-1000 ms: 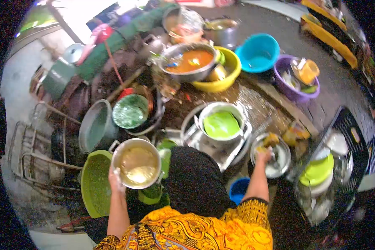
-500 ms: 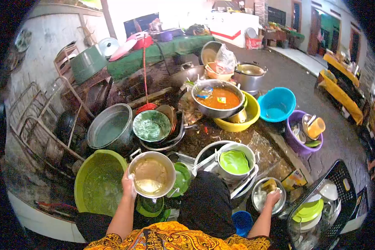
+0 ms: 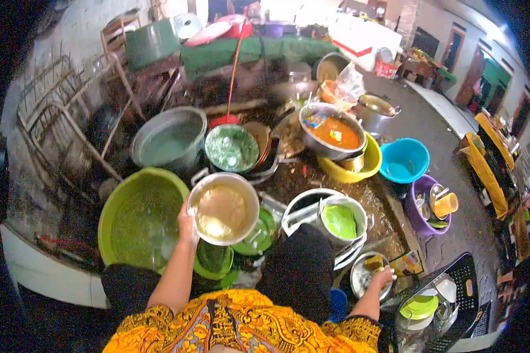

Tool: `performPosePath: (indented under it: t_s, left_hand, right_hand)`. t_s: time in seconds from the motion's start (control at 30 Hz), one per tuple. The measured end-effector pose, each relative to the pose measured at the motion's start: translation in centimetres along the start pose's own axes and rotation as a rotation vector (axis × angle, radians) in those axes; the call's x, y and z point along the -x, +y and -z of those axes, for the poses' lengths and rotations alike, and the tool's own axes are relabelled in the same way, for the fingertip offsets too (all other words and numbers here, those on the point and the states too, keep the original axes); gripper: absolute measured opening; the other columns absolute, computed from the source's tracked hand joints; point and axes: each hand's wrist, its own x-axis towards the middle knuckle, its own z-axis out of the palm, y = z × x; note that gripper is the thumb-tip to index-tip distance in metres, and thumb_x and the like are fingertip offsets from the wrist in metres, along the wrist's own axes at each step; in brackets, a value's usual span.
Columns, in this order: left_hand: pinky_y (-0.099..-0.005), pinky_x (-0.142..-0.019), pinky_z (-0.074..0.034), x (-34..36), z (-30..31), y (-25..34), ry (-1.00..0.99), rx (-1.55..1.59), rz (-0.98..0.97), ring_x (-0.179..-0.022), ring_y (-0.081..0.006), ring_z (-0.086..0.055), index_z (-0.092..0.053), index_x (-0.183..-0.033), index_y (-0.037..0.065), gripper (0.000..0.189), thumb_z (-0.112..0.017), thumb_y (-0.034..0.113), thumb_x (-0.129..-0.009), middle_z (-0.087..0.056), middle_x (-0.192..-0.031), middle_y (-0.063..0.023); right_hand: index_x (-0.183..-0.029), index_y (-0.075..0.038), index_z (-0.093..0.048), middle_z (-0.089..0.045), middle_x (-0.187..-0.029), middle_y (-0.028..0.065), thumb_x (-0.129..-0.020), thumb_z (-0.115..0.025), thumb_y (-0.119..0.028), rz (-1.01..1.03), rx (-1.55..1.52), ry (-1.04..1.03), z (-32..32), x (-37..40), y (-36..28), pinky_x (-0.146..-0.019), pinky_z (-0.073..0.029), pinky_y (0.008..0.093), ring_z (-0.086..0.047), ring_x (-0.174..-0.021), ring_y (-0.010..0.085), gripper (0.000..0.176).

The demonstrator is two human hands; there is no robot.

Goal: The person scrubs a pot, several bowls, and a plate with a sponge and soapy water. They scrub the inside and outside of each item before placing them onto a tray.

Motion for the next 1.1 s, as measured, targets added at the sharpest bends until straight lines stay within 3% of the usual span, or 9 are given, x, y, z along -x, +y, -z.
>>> performPosePath:
  t_s: [0.17, 0.33, 0.43, 0.73, 0.77, 0.83, 0.87, 1.0, 1.1]
  left_hand:
    - [-0.0301, -0.094, -0.04, -0.6, 0.3, 0.1, 0.069, -0.041, 0.013, -0.11, -0.0181, -0.05, -0.043, -0.128, 0.001, 0.047, -0.039, -0.009, -0.082, -0.05, -0.124, -0.0088]
    - [-0.0286, -0.094, -0.039, -1.7, 0.7, -0.7, 0.087, -0.048, -0.017, -0.11, -0.017, -0.05, -0.042, -0.13, 0.002, 0.047, -0.038, -0.008, -0.083, -0.05, -0.125, -0.0088]
    - [-0.0277, -0.094, -0.038, -2.1, 0.4, -1.4, 0.082, -0.067, -0.053, -0.11, -0.017, -0.05, -0.045, -0.128, 0.002, 0.047, -0.038, -0.008, -0.083, -0.049, -0.126, -0.009]
    - [-0.0312, -0.102, -0.032, -1.5, -1.3, -2.4, 0.014, -0.468, -0.34, -0.117, -0.0203, -0.046, -0.047, -0.124, 0.0, 0.045, -0.037, -0.01, -0.082, -0.051, -0.125, -0.011]
    - [-0.032, -0.103, -0.031, -1.3, -1.8, -2.0, -0.005, -0.443, -0.385, -0.117, -0.0214, -0.046, -0.048, -0.123, 0.0, 0.043, -0.038, -0.009, -0.082, -0.052, -0.124, -0.0115]
    - [-0.0338, -0.104, -0.029, -1.6, -1.6, -2.6, -0.012, -0.45, -0.461, -0.118, -0.024, -0.045, -0.05, -0.121, -0.001, 0.04, -0.04, -0.007, -0.083, -0.052, -0.123, -0.0126]
    - [-0.0346, -0.105, -0.027, -2.2, -1.1, -3.5, 0.002, -0.482, -0.486, -0.118, -0.0255, -0.044, -0.05, -0.12, -0.001, 0.039, -0.041, -0.006, -0.083, -0.052, -0.123, -0.0132]
    - [-0.0392, -0.106, -0.025, -1.7, -1.8, -1.0, 0.044, -0.671, -0.611, -0.12, -0.032, -0.041, -0.054, -0.119, 0.003, 0.04, -0.041, -0.005, -0.082, -0.052, -0.122, -0.0144]
    - [-0.0383, -0.106, -0.025, -1.4, -1.3, -1.9, 0.059, -0.752, -0.586, -0.121, -0.0316, -0.041, -0.054, -0.118, 0.002, 0.042, -0.041, -0.006, -0.079, -0.052, -0.123, -0.0146]
  right_hand:
    - [-0.089, -0.003, -0.061, -0.06, -0.092, 0.0196, -0.084, -0.045, -0.014, 0.353, 0.534, -0.156, -4.2, -6.3, 6.4, -0.072, -0.044, 0.041, -0.056, -0.08, 0.0332, 0.02]
    - [-0.099, 0.001, -0.057, -0.057, -0.095, 0.0119, -0.075, -0.051, -0.008, -0.406, -0.998, -0.542, -2.7, -7.9, 4.5, -0.07, -0.051, 0.0427, -0.059, -0.086, 0.0284, 0.026]
    - [-0.113, 0.002, -0.05, -0.057, -0.099, 0.0124, -0.062, -0.043, 0.002, -0.02, -1.122, -0.764, 4.5, -2.5, -5.9, -0.074, -0.052, 0.0377, -0.059, -0.09, 0.0276, 0.051]
    - [-0.103, -0.001, -0.059, -0.063, -0.091, 0.0088, -0.07, -0.046, -0.006, 0.905, -0.898, -1.448, 13.3, 19.4, -37.1, -0.073, -0.05, 0.0316, -0.061, -0.083, 0.0177, 0.036]
    - [-0.098, -0.002, -0.062, -0.065, -0.089, 0.0082, -0.069, -0.049, -0.005, 0.887, -0.677, -1.347, 6.6, 19.8, -37.9, -0.074, -0.05, 0.0326, -0.061, -0.083, 0.0166, 0.032]
    - [-0.099, -0.013, -0.064, -0.063, -0.091, 0.0108, -0.072, -0.058, -0.016, 1.572, -0.313, -0.873, 0.0, 25.1, -38.4, -0.077, -0.048, 0.0331, -0.061, -0.085, 0.0225, 0.028]
    - [-0.1, -0.016, -0.064, -0.063, -0.094, 0.01, -0.074, -0.056, -0.017, 1.41, 0.165, -0.857, -0.1, 28.7, -38.6, -0.079, -0.048, 0.0369, -0.06, -0.086, 0.0263, 0.027]
    - [-0.108, -0.018, -0.061, -0.061, -0.1, 0.015, -0.077, -0.05, -0.019, 1.962, 0.324, -0.525, -5.1, 33.7, -35.0, -0.083, -0.046, 0.0422, -0.058, -0.098, 0.0296, 0.032]
    - [-0.109, -0.009, -0.056, -0.058, -0.104, 0.0194, -0.079, -0.05, -0.024, 1.589, 0.175, -1.091, -6.4, 39.0, -34.9, -0.087, -0.042, 0.0423, -0.055, -0.102, 0.035, 0.034]
